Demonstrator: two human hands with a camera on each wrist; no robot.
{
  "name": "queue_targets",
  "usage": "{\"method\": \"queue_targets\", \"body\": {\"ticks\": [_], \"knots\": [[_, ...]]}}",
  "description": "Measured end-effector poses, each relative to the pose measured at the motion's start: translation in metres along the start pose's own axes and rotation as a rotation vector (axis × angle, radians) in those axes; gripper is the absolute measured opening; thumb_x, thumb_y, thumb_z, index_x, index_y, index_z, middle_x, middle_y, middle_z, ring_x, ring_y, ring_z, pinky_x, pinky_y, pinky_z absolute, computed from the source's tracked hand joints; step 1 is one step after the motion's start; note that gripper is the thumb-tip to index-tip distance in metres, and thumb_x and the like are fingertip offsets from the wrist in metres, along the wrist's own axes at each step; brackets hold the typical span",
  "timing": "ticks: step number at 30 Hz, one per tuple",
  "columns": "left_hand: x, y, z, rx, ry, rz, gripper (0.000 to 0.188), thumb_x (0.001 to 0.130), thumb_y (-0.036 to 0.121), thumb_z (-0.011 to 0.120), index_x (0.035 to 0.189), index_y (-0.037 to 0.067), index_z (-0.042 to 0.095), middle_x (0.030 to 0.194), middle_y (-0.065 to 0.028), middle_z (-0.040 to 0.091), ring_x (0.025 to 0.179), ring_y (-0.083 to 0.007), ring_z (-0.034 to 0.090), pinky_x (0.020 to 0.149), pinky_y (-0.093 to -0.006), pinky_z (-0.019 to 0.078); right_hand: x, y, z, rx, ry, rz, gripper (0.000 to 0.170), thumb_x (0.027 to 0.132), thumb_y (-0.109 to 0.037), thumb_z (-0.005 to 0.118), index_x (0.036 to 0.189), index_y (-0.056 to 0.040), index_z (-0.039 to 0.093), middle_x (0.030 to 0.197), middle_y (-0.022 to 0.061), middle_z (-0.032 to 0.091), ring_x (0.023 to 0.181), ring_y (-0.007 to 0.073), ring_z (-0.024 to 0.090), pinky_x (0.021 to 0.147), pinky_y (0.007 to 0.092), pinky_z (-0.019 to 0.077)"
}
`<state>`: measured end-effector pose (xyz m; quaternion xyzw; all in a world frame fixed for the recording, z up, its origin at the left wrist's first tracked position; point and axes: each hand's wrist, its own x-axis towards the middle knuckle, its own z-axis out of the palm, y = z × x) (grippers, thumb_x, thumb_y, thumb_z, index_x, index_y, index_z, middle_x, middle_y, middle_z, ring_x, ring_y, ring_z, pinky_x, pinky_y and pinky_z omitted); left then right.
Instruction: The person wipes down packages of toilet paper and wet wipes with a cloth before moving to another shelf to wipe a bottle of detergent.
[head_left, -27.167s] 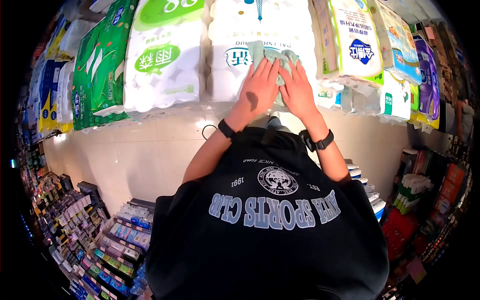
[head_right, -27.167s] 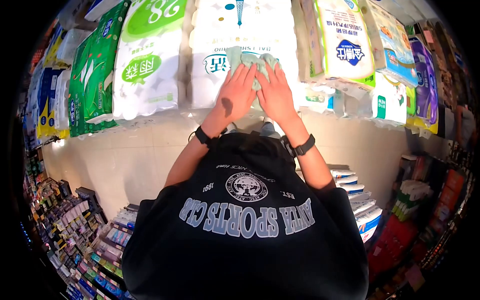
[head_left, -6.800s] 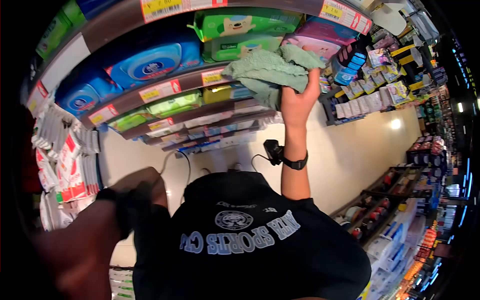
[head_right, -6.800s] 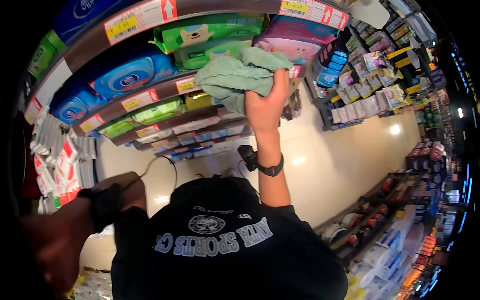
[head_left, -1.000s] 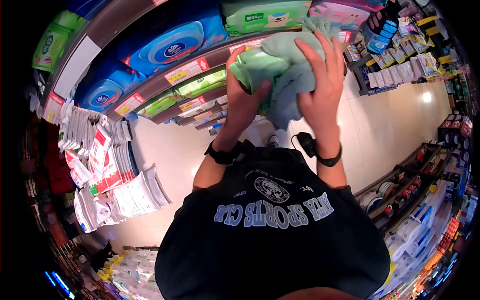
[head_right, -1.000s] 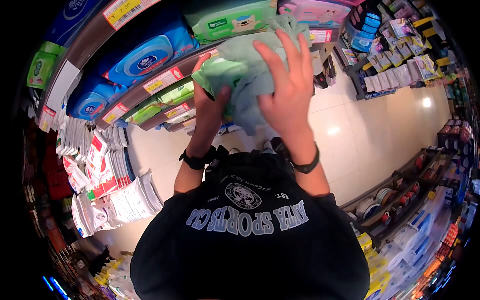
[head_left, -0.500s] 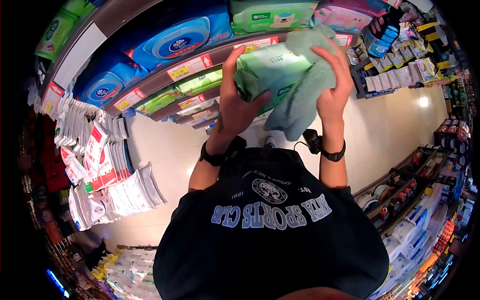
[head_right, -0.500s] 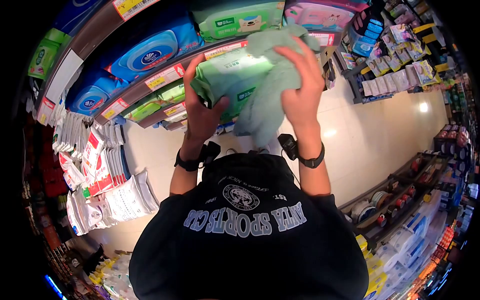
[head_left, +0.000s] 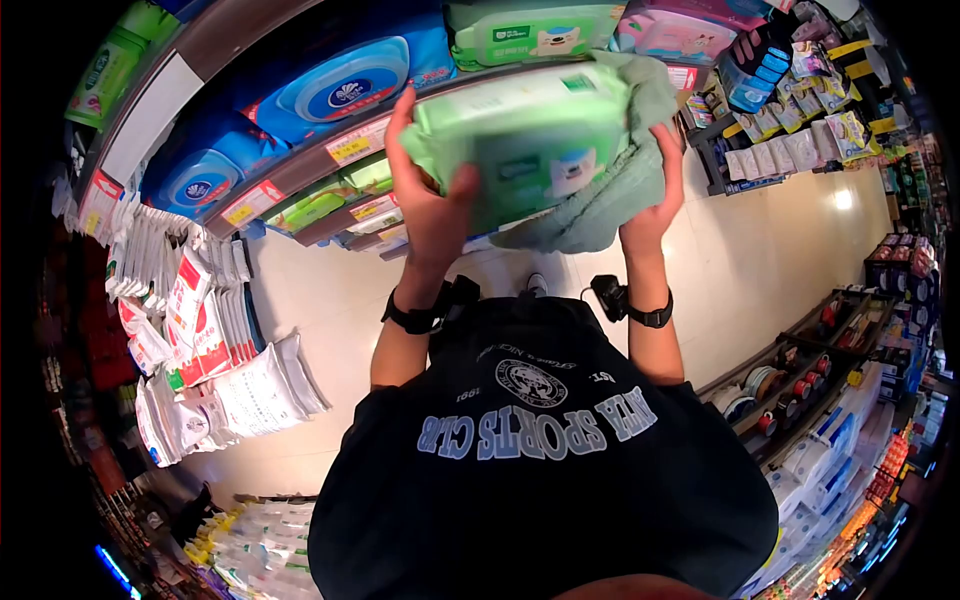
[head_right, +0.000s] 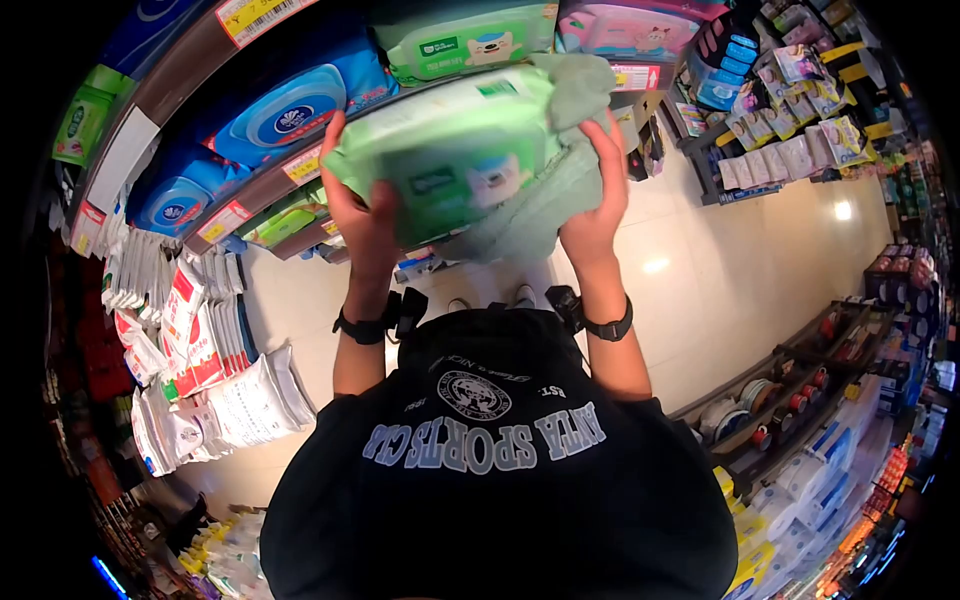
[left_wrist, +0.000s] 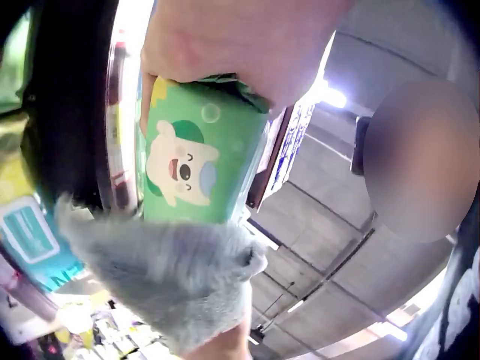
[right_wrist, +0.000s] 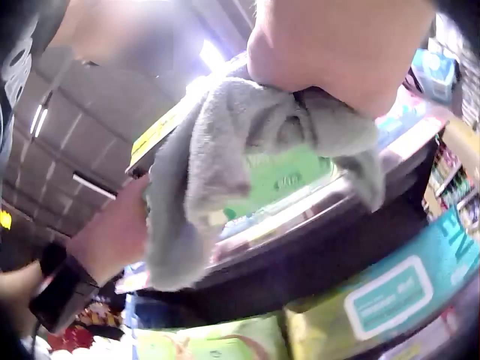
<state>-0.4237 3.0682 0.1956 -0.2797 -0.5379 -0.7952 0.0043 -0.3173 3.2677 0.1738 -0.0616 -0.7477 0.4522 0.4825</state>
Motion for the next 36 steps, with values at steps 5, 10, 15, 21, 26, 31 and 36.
{"method": "queue_targets", "body": {"ticks": [5, 10, 15, 21, 26, 31, 36], "knots": [[0.009, 0.010, 0.009, -0.247, 0.026, -0.205, 0.079, 0.102, 0.033, 0.062, 0.160, 0.003, 0.018, 0.152, -0.0159, 0.039, 0.138, -0.0255, 0.043, 0.116, -0.0399, 0.0344, -0.005, 0.022, 0.014, 0.472, 0.037, 0.396, 0.057, 0.103, -0.024, 0.057, 0.150, -0.0009, 0.037, 0.139, 0.0127, 0.055, 0.127, 0.0245, 0.055, 0.110, 0.0381, 0.0439], [0.006, 0.016, 0.020, -0.297, -0.052, -0.411, 0.077, 0.103, 0.026, 0.059, 0.161, 0.005, 0.013, 0.156, -0.0162, 0.035, 0.144, -0.0262, 0.037, 0.120, -0.0406, 0.0292, 0.001, -0.012, 0.006, 0.783, 0.016, 0.360, 0.044, 0.104, -0.023, 0.054, 0.143, -0.0055, 0.042, 0.133, 0.0122, 0.056, 0.121, 0.0227, 0.057, 0.106, 0.0365, 0.0476], [0.013, 0.015, 0.001, -0.240, -0.234, -0.375, 0.079, 0.098, 0.030, 0.066, 0.159, 0.002, 0.023, 0.157, -0.0160, 0.037, 0.144, -0.0261, 0.038, 0.120, -0.0394, 0.0280, 0.008, -0.032, 0.003, 0.770, 0.163, 0.445, 0.025, 0.106, -0.020, 0.051, 0.129, -0.0121, 0.047, 0.125, 0.0107, 0.057, 0.113, 0.0206, 0.059, 0.098, 0.0341, 0.0519], [0.034, 0.030, -0.027, 0.159, -0.463, -0.030, 0.084, 0.089, 0.036, 0.074, 0.156, 0.004, 0.035, 0.151, -0.0138, 0.049, 0.143, -0.0274, 0.044, 0.122, -0.0409, 0.0277, 0.026, 0.006, -0.033, 0.504, 0.068, 0.281, 0.034, 0.098, -0.008, 0.059, 0.130, -0.0088, 0.046, 0.120, 0.0093, 0.057, 0.111, 0.0193, 0.059, 0.098, 0.0345, 0.0527], [0.028, 0.043, 0.006, 0.130, -0.577, -0.480, 0.112, 0.056, -0.007, 0.077, 0.157, 0.003, 0.029, 0.150, -0.0126, 0.050, 0.143, -0.0265, 0.044, 0.120, -0.0415, 0.0332, 0.029, -0.042, -0.027, 0.411, -0.092, 0.155, 0.032, 0.095, -0.011, 0.065, 0.123, -0.0046, 0.051, 0.116, 0.0067, 0.058, 0.103, 0.0158, 0.061, 0.093, 0.0304, 0.0520], [0.001, 0.005, 0.006, 0.038, -0.550, -0.404, 0.099, 0.069, 0.001, 0.074, 0.157, 0.003, 0.029, 0.144, -0.0112, 0.051, 0.132, -0.0245, 0.050, 0.115, -0.0393, 0.0384, 0.027, -0.042, -0.004, 0.222, -0.014, 0.152, 0.040, 0.092, -0.015, 0.068, 0.128, -0.0017, 0.056, 0.126, 0.0085, 0.055, 0.114, 0.0169, 0.055, 0.101, 0.0279, 0.0438], [0.008, 0.002, 0.017, -0.263, -0.286, -0.440, 0.082, 0.088, 0.024, 0.072, 0.156, 0.002, 0.030, 0.143, -0.0130, 0.052, 0.130, -0.0210, 0.052, 0.110, -0.0374, 0.0430, 0.026, -0.054, 0.005, -0.030, -0.119, -0.029, 0.058, 0.086, -0.005, 0.065, 0.142, -0.0019, 0.054, 0.144, 0.0157, 0.051, 0.129, 0.0309, 0.052, 0.110, 0.0375, 0.0408]]}}
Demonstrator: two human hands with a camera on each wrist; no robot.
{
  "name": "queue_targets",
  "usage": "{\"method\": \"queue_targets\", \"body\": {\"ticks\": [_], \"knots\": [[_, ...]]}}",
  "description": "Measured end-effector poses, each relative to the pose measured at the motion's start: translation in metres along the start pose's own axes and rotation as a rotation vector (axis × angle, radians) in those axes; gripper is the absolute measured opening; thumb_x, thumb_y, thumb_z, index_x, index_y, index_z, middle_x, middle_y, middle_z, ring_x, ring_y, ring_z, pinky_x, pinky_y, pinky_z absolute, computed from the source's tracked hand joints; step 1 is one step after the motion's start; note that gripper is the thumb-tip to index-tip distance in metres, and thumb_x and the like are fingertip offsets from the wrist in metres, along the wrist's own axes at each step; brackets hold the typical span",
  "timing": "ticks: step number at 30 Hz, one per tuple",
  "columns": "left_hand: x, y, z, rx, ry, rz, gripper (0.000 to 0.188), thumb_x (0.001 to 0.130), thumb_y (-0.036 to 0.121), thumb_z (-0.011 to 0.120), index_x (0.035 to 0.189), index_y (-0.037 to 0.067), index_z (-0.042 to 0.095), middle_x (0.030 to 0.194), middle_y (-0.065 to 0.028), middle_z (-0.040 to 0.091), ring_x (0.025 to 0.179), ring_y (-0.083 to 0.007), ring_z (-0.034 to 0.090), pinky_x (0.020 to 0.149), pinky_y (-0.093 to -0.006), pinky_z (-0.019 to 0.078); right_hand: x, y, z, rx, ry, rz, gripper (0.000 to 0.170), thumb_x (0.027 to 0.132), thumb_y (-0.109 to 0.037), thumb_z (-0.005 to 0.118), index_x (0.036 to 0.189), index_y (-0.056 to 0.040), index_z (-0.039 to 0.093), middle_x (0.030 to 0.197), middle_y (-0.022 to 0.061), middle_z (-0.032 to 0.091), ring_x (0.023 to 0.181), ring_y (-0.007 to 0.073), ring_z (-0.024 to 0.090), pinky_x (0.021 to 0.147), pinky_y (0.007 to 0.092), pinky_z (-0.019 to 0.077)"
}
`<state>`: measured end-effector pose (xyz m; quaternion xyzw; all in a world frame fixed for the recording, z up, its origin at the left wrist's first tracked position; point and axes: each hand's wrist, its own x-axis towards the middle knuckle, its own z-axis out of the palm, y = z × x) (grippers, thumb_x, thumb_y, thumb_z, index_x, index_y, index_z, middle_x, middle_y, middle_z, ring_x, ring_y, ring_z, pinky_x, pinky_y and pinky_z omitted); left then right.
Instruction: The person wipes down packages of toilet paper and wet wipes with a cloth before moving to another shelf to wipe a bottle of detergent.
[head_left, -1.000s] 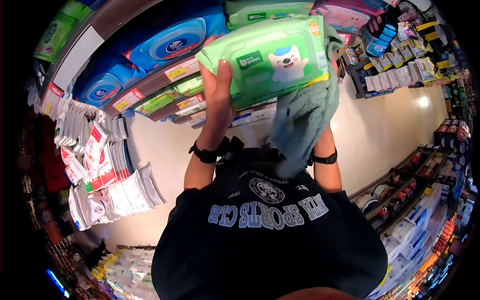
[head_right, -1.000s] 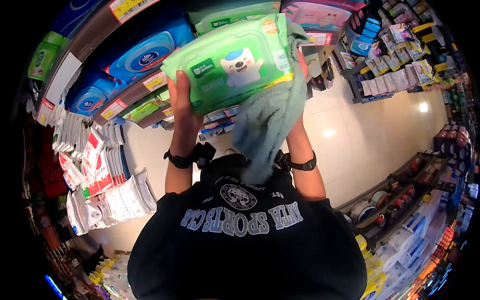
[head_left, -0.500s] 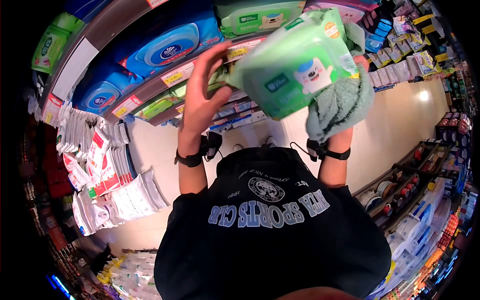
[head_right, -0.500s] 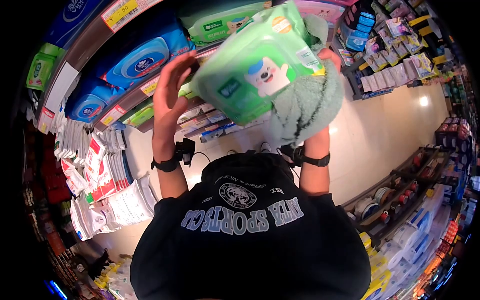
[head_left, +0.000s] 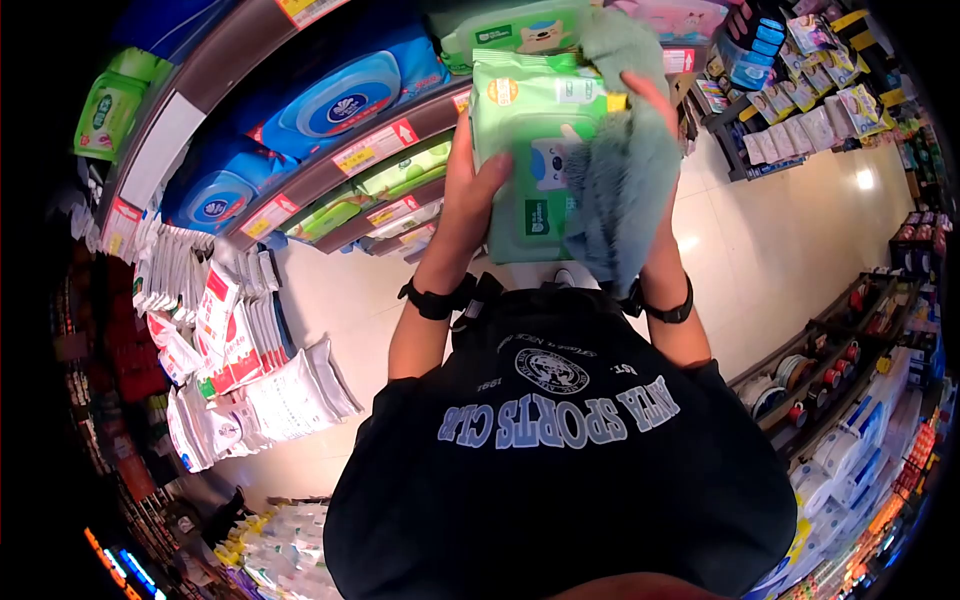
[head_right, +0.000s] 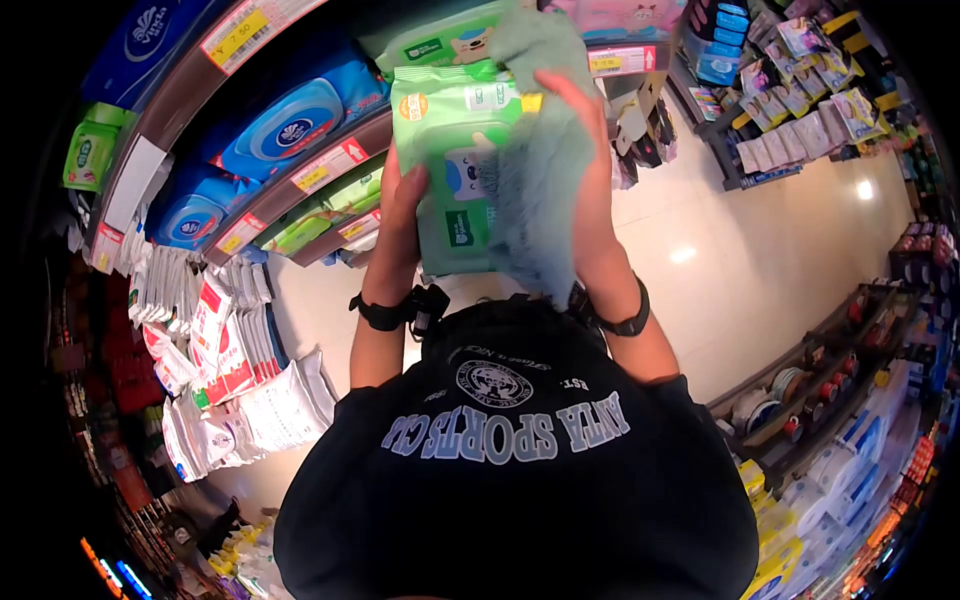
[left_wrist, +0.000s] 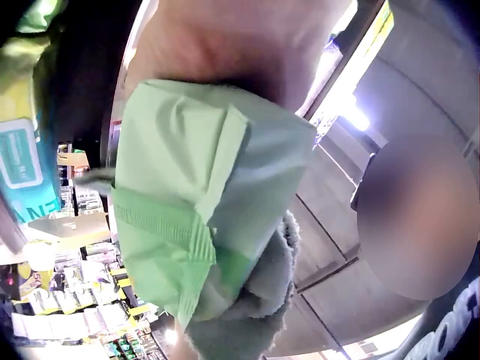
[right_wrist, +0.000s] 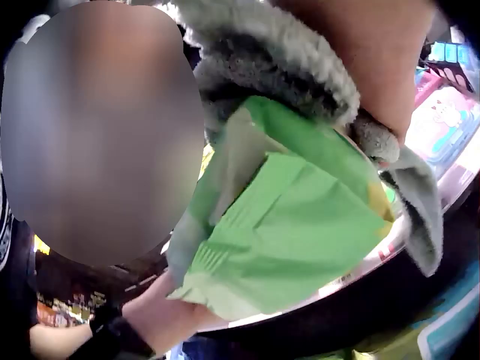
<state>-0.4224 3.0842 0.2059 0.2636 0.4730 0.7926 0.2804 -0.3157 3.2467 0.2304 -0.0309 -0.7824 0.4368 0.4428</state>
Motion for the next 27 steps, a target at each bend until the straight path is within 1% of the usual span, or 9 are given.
{"method": "queue_targets", "body": {"ticks": [3, 4, 7, 11, 14, 16, 19, 23, 27], "knots": [[0.004, -0.005, 0.002, 0.036, 0.074, 0.111, 0.082, 0.090, 0.032, 0.075, 0.152, 0.003, 0.032, 0.140, -0.0125, 0.054, 0.127, -0.0201, 0.054, 0.107, -0.0364, 0.0451, -0.018, -0.007, 0.004, -0.197, -0.064, -0.181, 0.066, 0.074, -0.003, 0.069, 0.139, -0.0078, 0.059, 0.147, 0.0225, 0.049, 0.129, 0.0429, 0.053, 0.108, 0.0462, 0.0437], [0.005, -0.010, 0.000, 0.079, 0.088, 0.151, 0.081, 0.089, 0.032, 0.076, 0.151, 0.003, 0.032, 0.139, -0.0124, 0.055, 0.127, -0.0201, 0.055, 0.107, -0.0361, 0.0454, -0.023, -0.010, 0.004, -0.340, -0.141, -0.216, 0.072, 0.063, -0.004, 0.073, 0.134, -0.0141, 0.065, 0.147, 0.0261, 0.049, 0.126, 0.0504, 0.053, 0.106, 0.0558, 0.0446], [0.007, -0.019, -0.003, 0.203, 0.139, 0.211, 0.080, 0.088, 0.032, 0.078, 0.148, 0.003, 0.034, 0.137, -0.0124, 0.055, 0.125, -0.0203, 0.055, 0.106, -0.0357, 0.0459, -0.031, -0.010, 0.008, -0.281, -0.297, -0.391, 0.072, 0.059, -0.005, 0.074, 0.130, -0.0156, 0.069, 0.145, 0.0224, 0.053, 0.129, 0.0495, 0.053, 0.107, 0.0604, 0.0432], [0.005, -0.019, -0.001, 0.242, 0.154, 0.192, 0.079, 0.088, 0.027, 0.077, 0.149, 0.002, 0.033, 0.139, -0.0134, 0.054, 0.126, -0.0219, 0.054, 0.107, -0.0366, 0.0446, -0.016, -0.009, 0.010, -0.229, -0.291, -0.276, 0.065, 0.061, -0.003, 0.075, 0.125, -0.0168, 0.072, 0.137, 0.0169, 0.061, 0.126, 0.0426, 0.056, 0.105, 0.0522, 0.0471], [-0.002, -0.017, 0.006, 0.252, 0.158, 0.203, 0.080, 0.087, 0.023, 0.075, 0.151, 0.003, 0.031, 0.139, -0.0135, 0.053, 0.128, -0.0232, 0.053, 0.109, -0.0377, 0.0428, 0.014, 0.009, 0.001, -0.200, -0.184, -0.207, 0.061, 0.072, -0.001, 0.074, 0.131, -0.0124, 0.066, 0.139, 0.0153, 0.061, 0.123, 0.0338, 0.059, 0.104, 0.0440, 0.0484], [-0.006, -0.016, 0.003, 0.241, 0.164, 0.218, 0.084, 0.087, 0.030, 0.075, 0.152, 0.003, 0.030, 0.140, -0.0137, 0.052, 0.128, -0.0234, 0.053, 0.108, -0.0381, 0.0430, 0.006, 0.018, 0.003, 0.135, -0.112, 0.024, 0.059, 0.081, -0.003, 0.071, 0.138, -0.0089, 0.058, 0.136, 0.0118, 0.061, 0.122, 0.0265, 0.059, 0.103, 0.0382, 0.0480], [-0.010, -0.015, -0.006, 0.099, 0.200, 0.221, 0.092, 0.086, 0.044, 0.073, 0.154, 0.002, 0.027, 0.143, -0.0141, 0.049, 0.131, -0.0239, 0.051, 0.109, -0.0391, 0.0420, -0.027, 0.063, 0.007, 0.193, -0.167, 0.077, 0.054, 0.095, -0.009, 0.063, 0.146, -0.0058, 0.045, 0.125, 0.0024, 0.058, 0.111, 0.0115, 0.055, 0.096, 0.0276, 0.0467], [-0.016, -0.012, -0.011, 0.160, 0.209, 0.205, 0.104, 0.086, 0.060, 0.068, 0.158, 0.001, 0.022, 0.148, -0.0150, 0.044, 0.136, -0.0253, 0.046, 0.112, -0.0408, 0.0385, -0.050, 0.051, 0.002, 0.340, -0.348, 0.326, 0.047, 0.100, -0.013, 0.057, 0.145, -0.0095, 0.043, 0.120, -0.0014, 0.052, 0.106, 0.0085, 0.050, 0.092, 0.0266, 0.0462], [-0.013, -0.003, -0.009, 0.239, 0.061, 0.181, 0.098, 0.093, 0.053, 0.064, 0.161, 0.000, 0.017, 0.153, -0.0162, 0.042, 0.139, -0.0250, 0.043, 0.115, -0.0412, 0.0356, -0.052, 0.042, 0.002, 0.630, -0.177, 0.429, 0.040, 0.104, -0.014, 0.053, 0.143, -0.0095, 0.043, 0.120, -0.0004, 0.053, 0.105, 0.0083, 0.052, 0.091, 0.0254, 0.0475]]}}
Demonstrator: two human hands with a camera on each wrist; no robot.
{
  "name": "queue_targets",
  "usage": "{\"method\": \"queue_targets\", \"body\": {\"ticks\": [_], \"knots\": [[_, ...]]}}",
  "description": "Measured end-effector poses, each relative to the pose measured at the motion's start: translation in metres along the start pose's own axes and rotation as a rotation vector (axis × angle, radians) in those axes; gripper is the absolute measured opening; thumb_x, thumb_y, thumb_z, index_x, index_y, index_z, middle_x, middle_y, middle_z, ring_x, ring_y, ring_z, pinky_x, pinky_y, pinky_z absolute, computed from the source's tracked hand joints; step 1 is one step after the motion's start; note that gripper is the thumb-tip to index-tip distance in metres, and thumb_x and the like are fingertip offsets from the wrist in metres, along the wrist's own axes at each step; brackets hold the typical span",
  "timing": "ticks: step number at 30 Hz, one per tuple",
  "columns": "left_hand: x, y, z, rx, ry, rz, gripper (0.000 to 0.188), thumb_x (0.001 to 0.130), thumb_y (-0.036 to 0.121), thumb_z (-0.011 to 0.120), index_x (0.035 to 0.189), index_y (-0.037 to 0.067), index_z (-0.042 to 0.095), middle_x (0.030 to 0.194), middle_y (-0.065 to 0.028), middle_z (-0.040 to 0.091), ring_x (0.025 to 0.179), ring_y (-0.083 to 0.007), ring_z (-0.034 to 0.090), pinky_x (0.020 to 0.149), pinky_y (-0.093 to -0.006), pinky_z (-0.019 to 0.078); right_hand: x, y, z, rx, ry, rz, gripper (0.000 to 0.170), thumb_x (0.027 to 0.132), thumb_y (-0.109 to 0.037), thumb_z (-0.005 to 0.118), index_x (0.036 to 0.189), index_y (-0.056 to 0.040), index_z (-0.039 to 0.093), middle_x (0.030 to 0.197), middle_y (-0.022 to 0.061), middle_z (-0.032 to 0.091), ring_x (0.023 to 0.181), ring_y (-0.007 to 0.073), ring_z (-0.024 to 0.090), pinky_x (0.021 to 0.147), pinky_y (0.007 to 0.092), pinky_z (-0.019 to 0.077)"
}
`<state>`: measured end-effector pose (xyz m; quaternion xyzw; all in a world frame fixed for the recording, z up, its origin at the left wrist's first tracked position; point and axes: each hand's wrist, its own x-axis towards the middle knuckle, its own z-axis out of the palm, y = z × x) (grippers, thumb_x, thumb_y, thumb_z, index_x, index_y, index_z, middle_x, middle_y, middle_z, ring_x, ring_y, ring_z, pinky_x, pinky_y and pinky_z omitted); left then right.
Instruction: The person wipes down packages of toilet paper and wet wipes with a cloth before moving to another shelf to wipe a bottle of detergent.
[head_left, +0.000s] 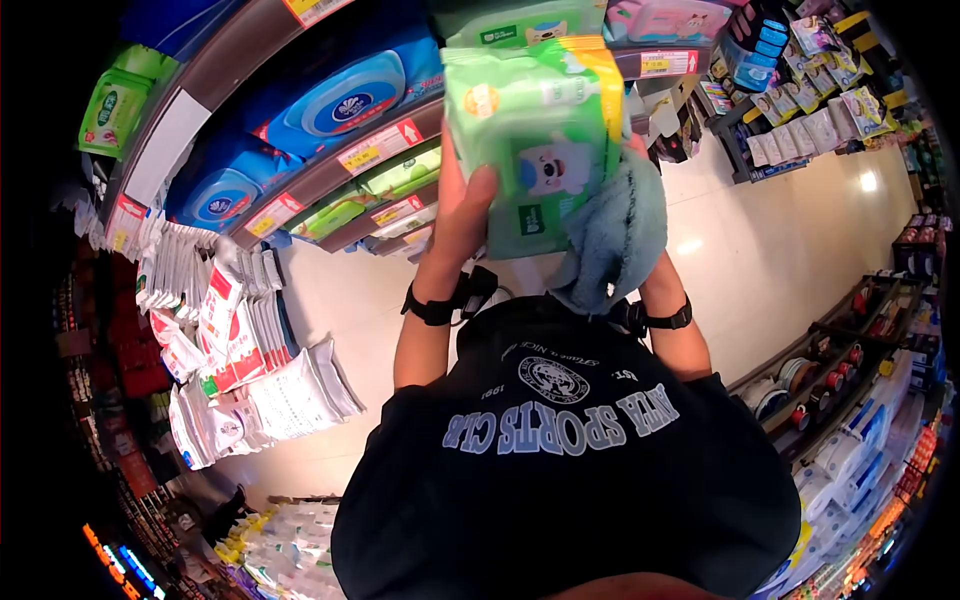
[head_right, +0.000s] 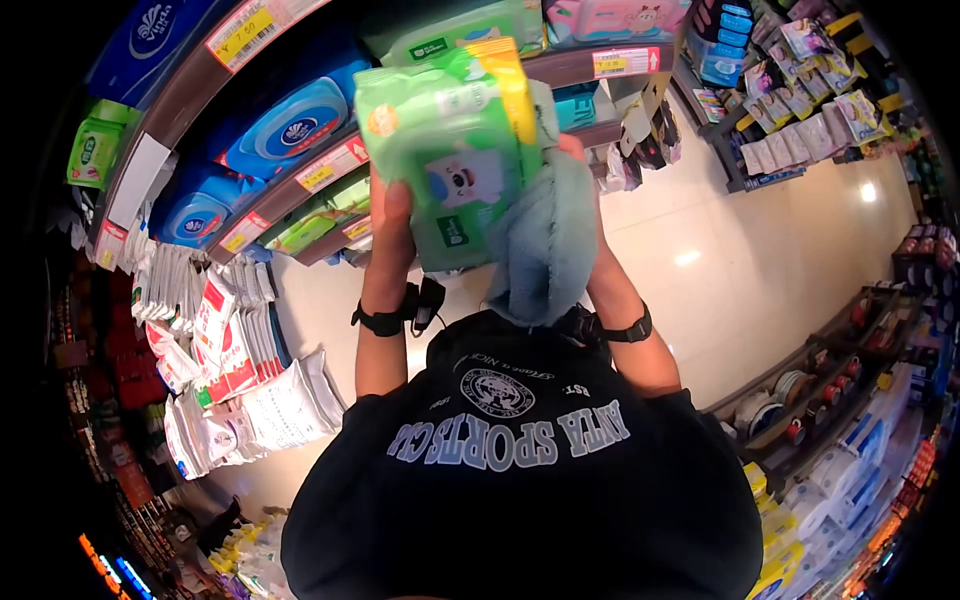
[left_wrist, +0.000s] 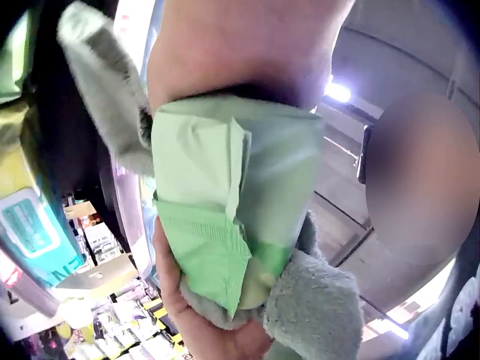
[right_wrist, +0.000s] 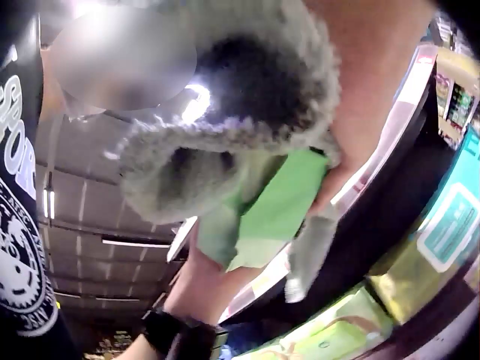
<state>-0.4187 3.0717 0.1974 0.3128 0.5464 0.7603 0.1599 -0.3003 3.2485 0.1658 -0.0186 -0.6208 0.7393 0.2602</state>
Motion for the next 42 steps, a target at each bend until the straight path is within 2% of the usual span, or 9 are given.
{"method": "queue_targets", "body": {"ticks": [8, 10, 12, 16, 18, 20, 26, 33, 42], "knots": [[-0.006, 0.028, 0.027, 0.219, -0.061, 0.000, 0.094, 0.090, -0.003, 0.067, 0.163, 0.003, 0.009, 0.156, -0.0182, 0.039, 0.146, -0.0306, 0.039, 0.117, -0.0434, 0.0362, 0.001, -0.033, 0.015, -0.070, 0.397, -0.181, 0.026, 0.107, -0.014, 0.047, 0.132, -0.0088, 0.046, 0.119, 0.0092, 0.057, 0.105, 0.0179, 0.061, 0.087, 0.0341, 0.0553], [-0.011, 0.025, 0.039, 0.137, -0.136, 0.044, 0.109, 0.083, -0.009, 0.069, 0.164, 0.005, -0.003, 0.158, -0.0192, 0.036, 0.145, -0.0310, 0.040, 0.116, -0.0439, 0.0397, -0.007, -0.029, 0.022, -0.269, 0.431, -0.328, 0.047, 0.092, -0.016, 0.072, 0.131, -0.0049, 0.048, 0.121, 0.0155, 0.057, 0.111, 0.0272, 0.060, 0.097, 0.0405, 0.0505], [-0.009, 0.009, 0.035, 0.220, -0.166, 0.080, 0.117, 0.077, -0.007, 0.074, 0.163, 0.006, -0.005, 0.160, -0.0183, 0.032, 0.145, -0.0308, 0.040, 0.119, -0.0434, 0.0363, -0.009, -0.035, 0.031, -0.780, 0.324, -0.675, 0.048, 0.087, -0.018, 0.076, 0.127, -0.0076, 0.053, 0.112, 0.0192, 0.064, 0.106, 0.0352, 0.065, 0.089, 0.0442, 0.0548], [-0.006, -0.028, -0.009, 0.491, -0.334, 0.216, 0.099, 0.088, 0.023, 0.077, 0.163, 0.006, 0.014, 0.157, -0.0156, 0.040, 0.145, -0.0279, 0.042, 0.119, -0.0400, 0.0361, -0.015, -0.056, 0.048, -0.704, -0.067, -0.682, 0.048, 0.072, -0.025, 0.085, 0.114, -0.0136, 0.065, 0.117, 0.0226, 0.065, 0.107, 0.0421, 0.065, 0.094, 0.0488, 0.0528], [-0.016, -0.031, -0.005, -0.281, -0.228, -0.116, 0.094, 0.093, 0.041, 0.072, 0.162, 0.007, 0.018, 0.157, -0.0146, 0.042, 0.144, -0.0269, 0.044, 0.118, -0.0398, 0.0369, -0.021, -0.044, 0.051, -0.644, -0.140, -0.690, 0.041, 0.068, -0.027, 0.086, 0.105, -0.0165, 0.071, 0.124, 0.0225, 0.064, 0.112, 0.0431, 0.065, 0.097, 0.0502, 0.0516], [-0.022, -0.028, -0.005, -0.567, -0.165, -0.261, 0.086, 0.099, 0.054, 0.059, 0.161, 0.007, 0.022, 0.156, -0.0142, 0.043, 0.142, -0.0268, 0.045, 0.118, -0.0403, 0.0372, -0.029, -0.037, 0.044, -0.649, -0.178, -0.647, 0.040, 0.069, -0.027, 0.085, 0.106, -0.0172, 0.072, 0.126, 0.0221, 0.063, 0.113, 0.0435, 0.064, 0.097, 0.0502, 0.0512], [-0.021, -0.005, -0.006, -0.317, -0.082, -0.245, 0.093, 0.099, 0.077, 0.028, 0.160, 0.008, 0.027, 0.157, -0.0143, 0.042, 0.141, -0.0273, 0.047, 0.119, -0.0434, 0.0384, -0.017, -0.029, 0.025, -0.687, -0.109, -0.639, 0.044, 0.077, -0.019, 0.080, 0.119, -0.0121, 0.066, 0.131, 0.0247, 0.061, 0.121, 0.0457, 0.060, 0.103, 0.0506, 0.0472], [-0.023, -0.029, -0.025, -0.404, -0.155, -0.275, 0.089, 0.100, 0.071, 0.040, 0.158, 0.004, 0.032, 0.154, -0.0140, 0.045, 0.141, -0.0268, 0.047, 0.116, -0.0424, 0.0398, 0.017, -0.065, 0.030, -0.543, -0.096, -0.277, 0.051, 0.079, -0.010, 0.077, 0.126, -0.0010, 0.058, 0.143, 0.0295, 0.050, 0.125, 0.0496, 0.056, 0.104, 0.0465, 0.0473], [-0.017, -0.029, -0.029, -0.054, -0.050, 0.024, 0.103, 0.090, 0.066, 0.065, 0.160, 0.001, 0.027, 0.153, -0.0145, 0.044, 0.141, -0.0264, 0.045, 0.116, -0.0411, 0.0378, -0.006, -0.035, 0.036, -0.675, -0.295, -0.387, 0.064, 0.084, -0.017, 0.075, 0.140, -0.0035, 0.046, 0.145, 0.0363, 0.042, 0.134, 0.0596, 0.043, 0.112, 0.0552, 0.0396]]}}
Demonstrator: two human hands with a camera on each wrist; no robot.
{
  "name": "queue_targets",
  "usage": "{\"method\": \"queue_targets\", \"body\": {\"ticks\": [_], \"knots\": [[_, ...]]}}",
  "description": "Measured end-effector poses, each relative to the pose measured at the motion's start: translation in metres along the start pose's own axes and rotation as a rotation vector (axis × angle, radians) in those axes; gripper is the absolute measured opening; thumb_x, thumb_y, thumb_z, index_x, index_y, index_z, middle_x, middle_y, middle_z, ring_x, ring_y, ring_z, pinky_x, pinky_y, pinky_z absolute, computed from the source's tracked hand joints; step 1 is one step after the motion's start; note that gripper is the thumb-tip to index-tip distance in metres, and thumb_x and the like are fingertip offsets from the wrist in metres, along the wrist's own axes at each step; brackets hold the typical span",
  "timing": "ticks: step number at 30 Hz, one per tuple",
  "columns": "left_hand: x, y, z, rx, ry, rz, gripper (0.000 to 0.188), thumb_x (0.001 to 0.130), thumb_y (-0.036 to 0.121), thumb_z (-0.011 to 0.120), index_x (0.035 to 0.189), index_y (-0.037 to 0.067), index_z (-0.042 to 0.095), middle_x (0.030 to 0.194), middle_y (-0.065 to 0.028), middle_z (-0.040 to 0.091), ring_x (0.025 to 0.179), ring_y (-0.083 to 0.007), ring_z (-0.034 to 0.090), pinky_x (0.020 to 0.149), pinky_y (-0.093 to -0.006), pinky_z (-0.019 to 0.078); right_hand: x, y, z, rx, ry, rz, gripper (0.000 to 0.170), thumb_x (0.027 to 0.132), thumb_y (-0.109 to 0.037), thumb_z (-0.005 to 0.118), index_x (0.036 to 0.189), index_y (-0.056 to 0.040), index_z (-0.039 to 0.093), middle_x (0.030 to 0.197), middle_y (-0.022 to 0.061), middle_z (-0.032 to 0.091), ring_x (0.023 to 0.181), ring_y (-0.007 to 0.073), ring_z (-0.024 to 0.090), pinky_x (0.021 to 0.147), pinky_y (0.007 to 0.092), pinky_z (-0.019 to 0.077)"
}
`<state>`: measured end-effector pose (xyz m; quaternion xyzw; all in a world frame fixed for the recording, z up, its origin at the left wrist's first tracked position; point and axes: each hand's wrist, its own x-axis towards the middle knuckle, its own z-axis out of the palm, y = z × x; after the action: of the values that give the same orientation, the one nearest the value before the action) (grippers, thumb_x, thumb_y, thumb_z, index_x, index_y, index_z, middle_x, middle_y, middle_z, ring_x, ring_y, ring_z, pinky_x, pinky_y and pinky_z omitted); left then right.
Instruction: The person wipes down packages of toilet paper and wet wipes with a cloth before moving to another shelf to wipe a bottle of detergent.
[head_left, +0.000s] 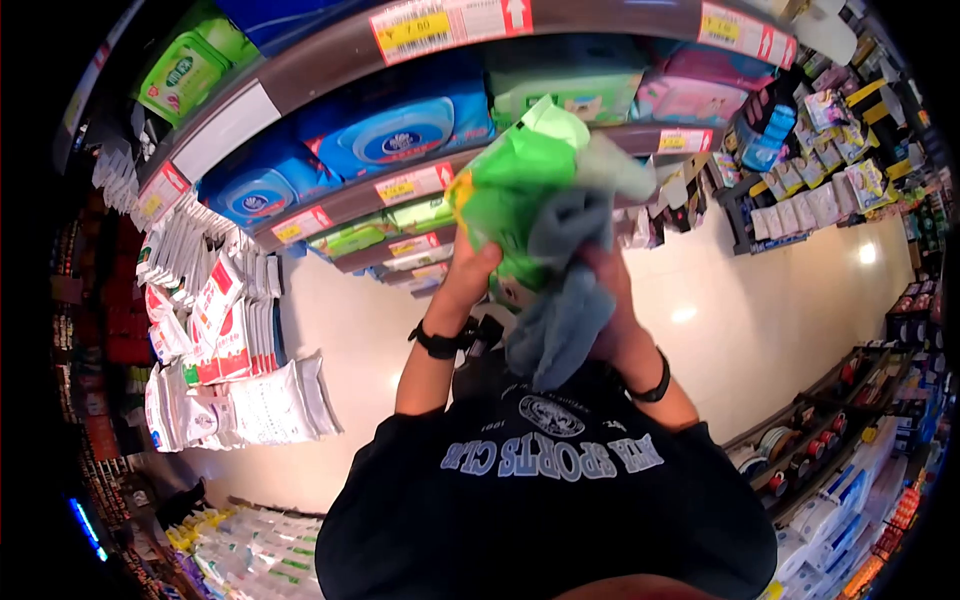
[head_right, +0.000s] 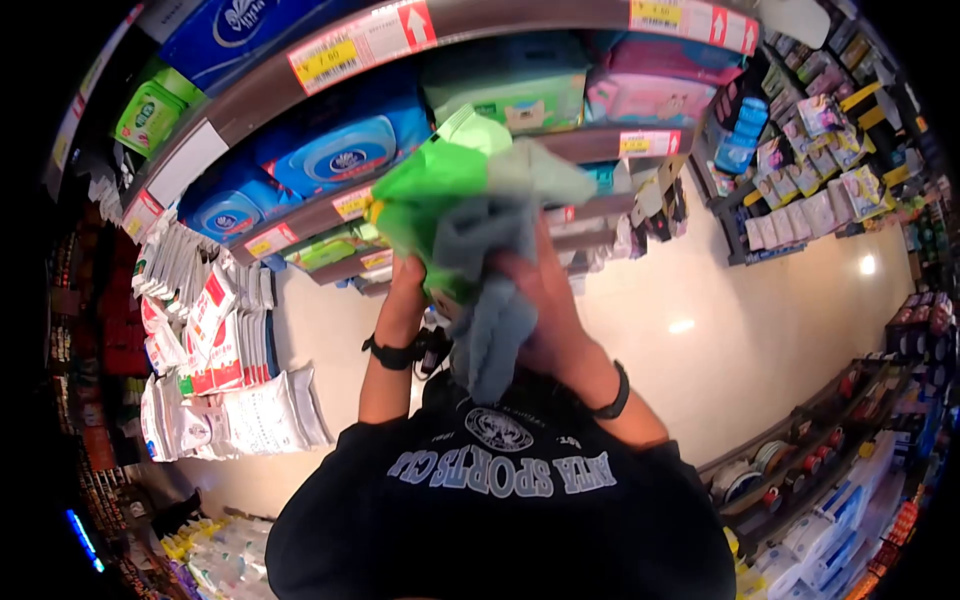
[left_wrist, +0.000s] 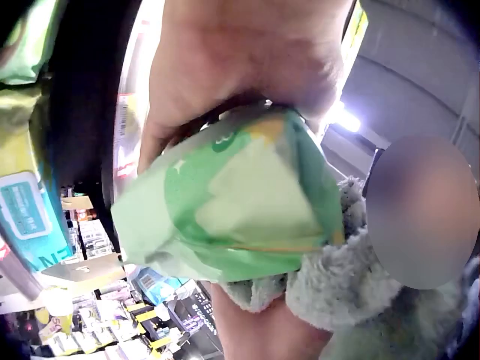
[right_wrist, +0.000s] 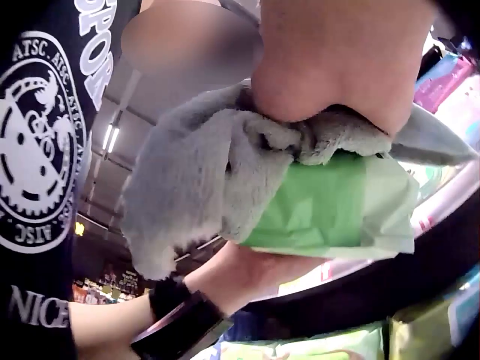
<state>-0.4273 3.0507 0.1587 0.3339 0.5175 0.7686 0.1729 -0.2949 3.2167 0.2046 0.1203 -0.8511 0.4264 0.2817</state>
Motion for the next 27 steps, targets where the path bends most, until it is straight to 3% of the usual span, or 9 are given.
{"method": "queue_targets", "body": {"ticks": [2, 4, 6, 9, 12, 16, 19, 22, 27], "knots": [[0.011, 0.023, 0.005, 0.031, -0.023, 0.110, 0.112, 0.082, 0.062, 0.076, 0.160, 0.000, 0.024, 0.153, -0.0148, 0.043, 0.142, -0.0265, 0.043, 0.116, -0.0410, 0.0375, -0.017, 0.016, 0.009, 0.039, -0.011, -0.057, 0.064, 0.086, -0.019, 0.074, 0.141, -0.0040, 0.045, 0.143, 0.0339, 0.046, 0.134, 0.0556, 0.045, 0.111, 0.0522, 0.0412], [0.021, 0.054, 0.033, 0.103, 0.050, 0.198, 0.112, 0.076, 0.052, 0.085, 0.158, 0.003, 0.029, 0.154, -0.0164, 0.042, 0.141, -0.0274, 0.043, 0.114, -0.0424, 0.0389, -0.022, 0.010, 0.013, 0.304, 0.057, 0.101, 0.063, 0.088, -0.022, 0.073, 0.141, -0.0046, 0.045, 0.141, 0.0304, 0.049, 0.131, 0.0493, 0.049, 0.110, 0.0483, 0.0431], [0.023, 0.065, 0.047, 0.368, 0.100, 0.297, 0.109, 0.072, 0.046, 0.089, 0.158, 0.007, 0.033, 0.152, -0.0185, 0.044, 0.139, -0.0306, 0.045, 0.112, -0.0460, 0.0401, -0.022, 0.000, 0.022, 0.620, 0.136, 0.348, 0.061, 0.089, -0.022, 0.073, 0.140, -0.0048, 0.045, 0.140, 0.0279, 0.051, 0.128, 0.0451, 0.053, 0.108, 0.0457, 0.0443], [0.040, 0.084, 0.057, 0.882, -0.184, 0.694, 0.108, 0.065, 0.040, 0.091, 0.156, 0.014, 0.040, 0.149, -0.0223, 0.046, 0.133, -0.0386, 0.049, 0.108, -0.0527, 0.0394, -0.017, 0.009, 0.021, 0.662, 0.157, 0.389, 0.057, 0.089, -0.021, 0.072, 0.138, -0.0048, 0.048, 0.138, 0.0261, 0.053, 0.126, 0.0430, 0.054, 0.107, 0.0449, 0.0450], [0.044, 0.105, 0.073, 1.025, -0.293, 0.637, 0.109, 0.059, 0.041, 0.092, 0.154, 0.016, 0.045, 0.147, -0.0236, 0.046, 0.129, -0.0437, 0.049, 0.106, -0.0570, 0.0379, -0.015, 0.020, 0.018, 0.655, 0.153, 0.379, 0.053, 0.090, -0.021, 0.072, 0.135, -0.0047, 0.050, 0.136, 0.0244, 0.054, 0.124, 0.0410, 0.054, 0.105, 0.0440, 0.0457], [0.045, 0.113, 0.072, 1.047, -0.427, 0.547, 0.107, 0.056, 0.042, 0.093, 0.151, 0.017, 0.050, 0.156, -0.0263, 0.039, 0.138, -0.0449, 0.043, 0.111, -0.0592, 0.0335, -0.013, 0.024, 0.012, 0.604, 0.164, 0.365, 0.048, 0.090, -0.019, 0.071, 0.132, -0.0047, 0.053, 0.134, 0.0220, 0.056, 0.121, 0.0382, 0.056, 0.103, 0.0428, 0.0466], [0.041, 0.129, 0.067, 1.175, -0.493, 0.486, 0.098, 0.059, 0.044, 0.091, 0.144, 0.010, 0.055, 0.159, -0.0280, 0.036, 0.145, -0.0482, 0.037, 0.118, -0.0608, 0.0273, -0.015, 0.024, 0.005, 0.521, 0.176, 0.344, 0.044, 0.090, -0.018, 0.070, 0.129, -0.0046, 0.055, 0.132, 0.0203, 0.058, 0.119, 0.0361, 0.057, 0.102, 0.0419, 0.0473], [0.032, 0.128, 0.055, 1.096, -0.416, 0.445, 0.103, 0.055, 0.041, 0.093, 0.145, 0.012, 0.053, 0.160, -0.0306, 0.032, 0.148, -0.0506, 0.032, 0.121, -0.0641, 0.0215, -0.020, 0.025, -0.001, 0.415, 0.186, 0.319, 0.041, 0.090, -0.017, 0.070, 0.127, -0.0046, 0.057, 0.131, 0.0185, 0.059, 0.116, 0.0341, 0.058, 0.100, 0.0410, 0.0480], [0.023, 0.093, 0.029, 0.777, -0.158, 0.577, 0.114, 0.056, 0.028, 0.098, 0.153, 0.013, 0.040, 0.166, -0.0280, 0.023, 0.152, -0.0490, 0.027, 0.120, -0.0614, 0.0272, -0.018, 0.031, -0.008, 0.137, 0.206, 0.228, 0.035, 0.090, -0.016, 0.069, 0.122, -0.0045, 0.061, 0.128, 0.0156, 0.061, 0.113, 0.0306, 0.059, 0.098, 0.0396, 0.0492]]}}
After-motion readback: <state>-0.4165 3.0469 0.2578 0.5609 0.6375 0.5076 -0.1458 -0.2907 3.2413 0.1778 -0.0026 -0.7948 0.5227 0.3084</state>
